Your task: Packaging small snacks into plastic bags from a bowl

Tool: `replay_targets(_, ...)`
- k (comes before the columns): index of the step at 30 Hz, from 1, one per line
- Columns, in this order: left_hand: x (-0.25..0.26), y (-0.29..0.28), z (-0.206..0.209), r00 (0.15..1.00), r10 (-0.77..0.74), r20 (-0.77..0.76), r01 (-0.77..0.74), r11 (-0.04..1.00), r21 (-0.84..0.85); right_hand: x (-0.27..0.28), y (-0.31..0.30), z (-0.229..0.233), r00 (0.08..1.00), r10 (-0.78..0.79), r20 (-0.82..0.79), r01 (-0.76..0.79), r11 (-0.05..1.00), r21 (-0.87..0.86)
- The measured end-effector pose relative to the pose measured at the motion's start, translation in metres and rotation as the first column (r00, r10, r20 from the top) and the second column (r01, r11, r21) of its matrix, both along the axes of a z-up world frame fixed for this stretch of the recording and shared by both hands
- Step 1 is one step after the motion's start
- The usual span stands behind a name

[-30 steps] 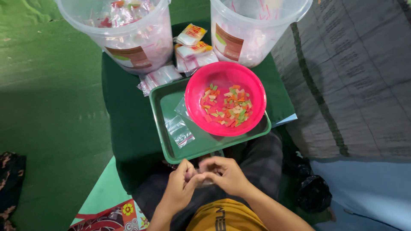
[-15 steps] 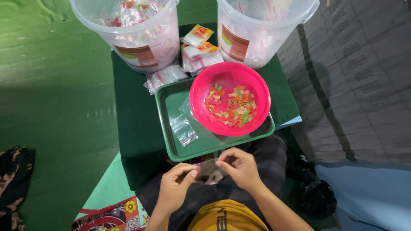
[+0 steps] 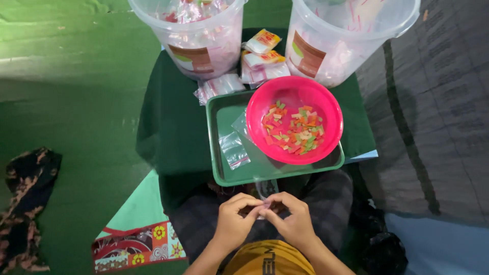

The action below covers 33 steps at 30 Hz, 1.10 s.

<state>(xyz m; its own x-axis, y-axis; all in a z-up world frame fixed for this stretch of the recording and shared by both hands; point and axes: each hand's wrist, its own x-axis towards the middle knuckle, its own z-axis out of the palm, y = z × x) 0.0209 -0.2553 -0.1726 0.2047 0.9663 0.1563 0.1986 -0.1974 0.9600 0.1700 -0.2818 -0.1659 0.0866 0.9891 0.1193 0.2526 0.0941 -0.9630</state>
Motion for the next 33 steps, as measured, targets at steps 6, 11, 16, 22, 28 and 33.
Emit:
replay_targets(6,0.000,-0.005,-0.009,0.999,-0.026,-0.021,0.022,0.984,-0.178,-0.001,0.000,-0.008,0.999,-0.047,0.027,0.050,0.993,-0.108)
replay_targets(11,0.002,-0.007,-0.016,0.992,-0.030,0.123,0.070,0.941,-0.331,0.000,0.002,-0.011,0.997,-0.022,0.075,0.030,0.993,-0.111)
replay_targets(16,0.004,-0.005,-0.013,0.990,0.019,0.140,0.032,0.934,-0.355,-0.003,0.004,-0.013,0.988,-0.063,0.143,0.074,0.995,-0.074)
replay_targets(22,0.002,-0.003,-0.015,0.992,0.074,0.099,-0.042,0.956,-0.290,-0.006,0.007,-0.021,0.989,-0.138,-0.057,0.116,0.950,-0.290)
replay_targets(28,0.001,0.002,-0.041,0.943,0.185,0.278,-0.018,0.861,-0.509,-0.003,0.011,-0.015,0.997,-0.070,0.028,0.075,0.946,-0.316)
replay_targets(33,0.001,0.005,-0.057,0.926,0.202,0.319,-0.006,0.853,-0.522,-0.001,0.015,-0.021,0.996,0.003,0.092,0.029,0.939,-0.342)
